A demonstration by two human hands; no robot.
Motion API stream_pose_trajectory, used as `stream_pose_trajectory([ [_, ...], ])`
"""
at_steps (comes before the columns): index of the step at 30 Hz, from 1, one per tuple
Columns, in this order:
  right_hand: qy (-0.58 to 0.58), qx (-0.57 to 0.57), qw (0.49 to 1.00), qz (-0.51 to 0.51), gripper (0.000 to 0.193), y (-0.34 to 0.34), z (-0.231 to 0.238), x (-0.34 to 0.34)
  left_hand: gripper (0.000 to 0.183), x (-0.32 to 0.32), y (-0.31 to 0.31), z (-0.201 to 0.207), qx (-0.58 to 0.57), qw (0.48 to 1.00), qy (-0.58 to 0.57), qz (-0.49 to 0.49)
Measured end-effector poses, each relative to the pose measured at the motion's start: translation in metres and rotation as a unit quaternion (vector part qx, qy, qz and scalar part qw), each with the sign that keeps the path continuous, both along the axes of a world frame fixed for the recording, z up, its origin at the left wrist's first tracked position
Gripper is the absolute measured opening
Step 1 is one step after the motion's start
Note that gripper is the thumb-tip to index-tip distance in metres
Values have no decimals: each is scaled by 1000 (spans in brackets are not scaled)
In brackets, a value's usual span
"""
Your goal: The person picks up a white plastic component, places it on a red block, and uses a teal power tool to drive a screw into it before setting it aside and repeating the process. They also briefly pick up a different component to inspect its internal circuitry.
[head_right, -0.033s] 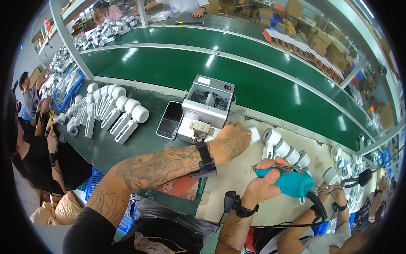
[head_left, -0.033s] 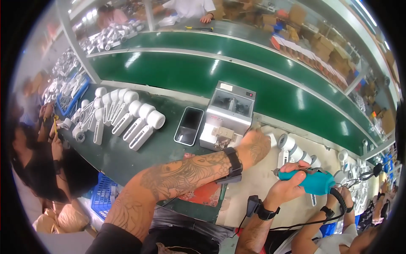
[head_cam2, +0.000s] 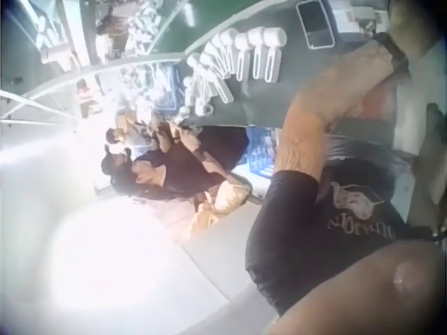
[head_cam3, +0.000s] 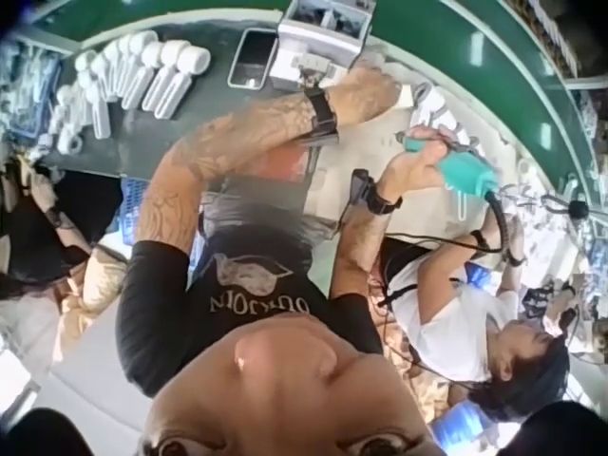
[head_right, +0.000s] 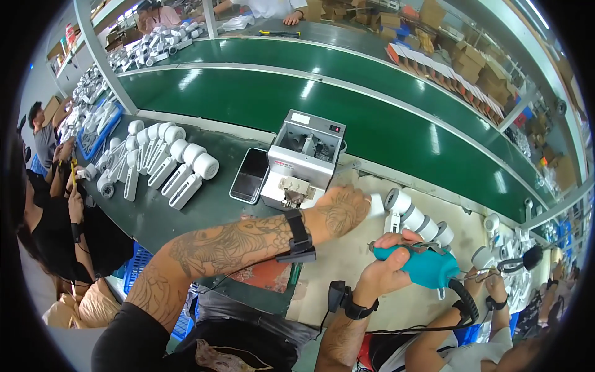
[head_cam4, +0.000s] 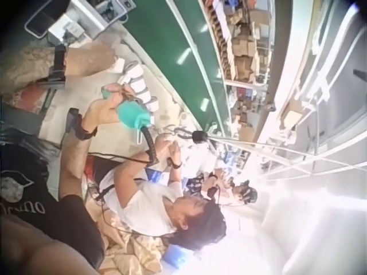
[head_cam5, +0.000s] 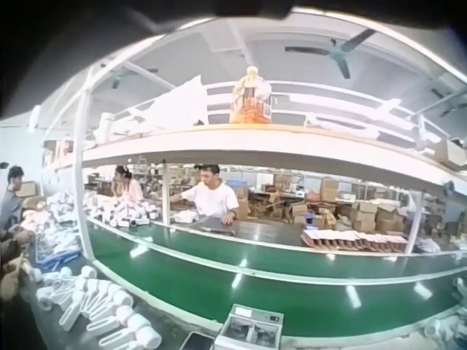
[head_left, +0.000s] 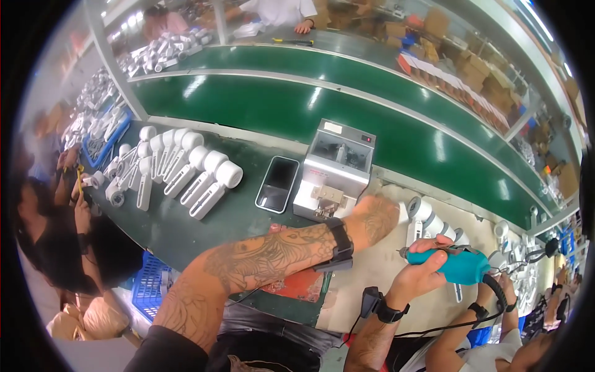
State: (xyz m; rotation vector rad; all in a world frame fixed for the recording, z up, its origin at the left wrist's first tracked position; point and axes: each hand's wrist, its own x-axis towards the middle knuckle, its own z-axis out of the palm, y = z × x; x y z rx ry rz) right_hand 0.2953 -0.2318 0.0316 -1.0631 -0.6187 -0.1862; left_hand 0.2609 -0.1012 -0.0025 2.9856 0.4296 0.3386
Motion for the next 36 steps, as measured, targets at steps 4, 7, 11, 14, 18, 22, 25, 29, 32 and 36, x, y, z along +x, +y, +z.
stream_pose_trajectory([
  [4,68,-31,995,72,58,-17,-5,-9,32,-42,-12,30,-144,973,-127,-127],
  [7,48,-59,989,125,56,-43,-12,-37,33,-90,-9,32,-183,949,-224,-129],
  [11,37,-177,973,142,68,-40,-17,-65,20,-133,-10,45,-298,930,-194,-91],
  [14,40,-194,969,149,69,-34,-22,-70,20,-154,-9,38,-276,946,-162,-48],
  [18,75,-197,965,156,70,-32,-11,-78,28,-168,-6,15,-241,952,-179,-56],
  [22,63,-173,972,147,71,-25,-4,-82,31,-177,-10,5,-237,941,-231,-74],
  [25,64,-197,974,92,72,-12,4,-79,32,-181,-7,3,-231,937,-248,-89],
  [29,84,-152,976,134,74,-11,21,-84,35,-180,-2,-2,-254,937,-206,-125],
  [32,51,-123,974,184,75,0,29,-94,35,-180,-3,-1,-211,947,-227,-91],
  [36,44,-120,972,198,76,10,34,-104,36,-182,1,-8,-283,919,-251,-109],
])
